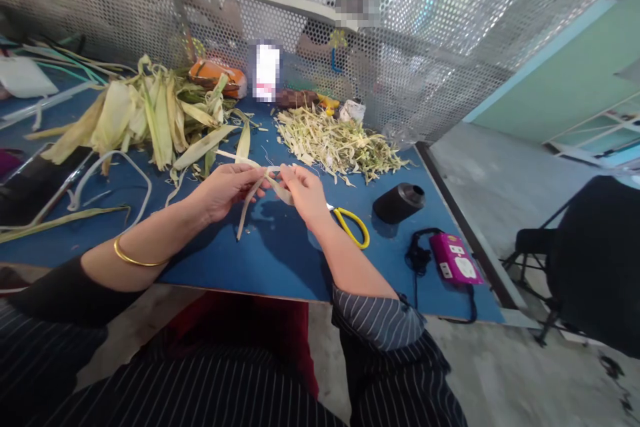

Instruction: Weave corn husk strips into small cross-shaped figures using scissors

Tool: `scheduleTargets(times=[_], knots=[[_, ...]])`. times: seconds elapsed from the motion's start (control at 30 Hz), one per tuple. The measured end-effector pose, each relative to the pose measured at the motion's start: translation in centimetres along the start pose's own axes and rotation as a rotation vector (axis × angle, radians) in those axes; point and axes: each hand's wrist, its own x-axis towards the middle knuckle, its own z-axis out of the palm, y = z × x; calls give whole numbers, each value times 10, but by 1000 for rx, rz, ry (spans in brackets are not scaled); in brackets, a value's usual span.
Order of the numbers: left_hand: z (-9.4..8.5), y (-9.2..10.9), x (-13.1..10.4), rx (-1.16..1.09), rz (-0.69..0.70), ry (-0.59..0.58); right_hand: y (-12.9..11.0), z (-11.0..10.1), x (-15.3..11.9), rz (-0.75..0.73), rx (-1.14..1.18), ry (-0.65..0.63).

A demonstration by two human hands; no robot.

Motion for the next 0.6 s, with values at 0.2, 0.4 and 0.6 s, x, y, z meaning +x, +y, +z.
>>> scheduleTargets(times=[0.2, 0.4, 0.6], knots=[[1, -6, 3, 3, 82, 84, -3, 2, -8, -202, -317, -131], [0, -2, 2, 51, 118, 75, 2, 1, -3, -152, -238, -95], [4, -6, -1, 201, 278, -48, 6, 2, -1, -161, -135, -42]])
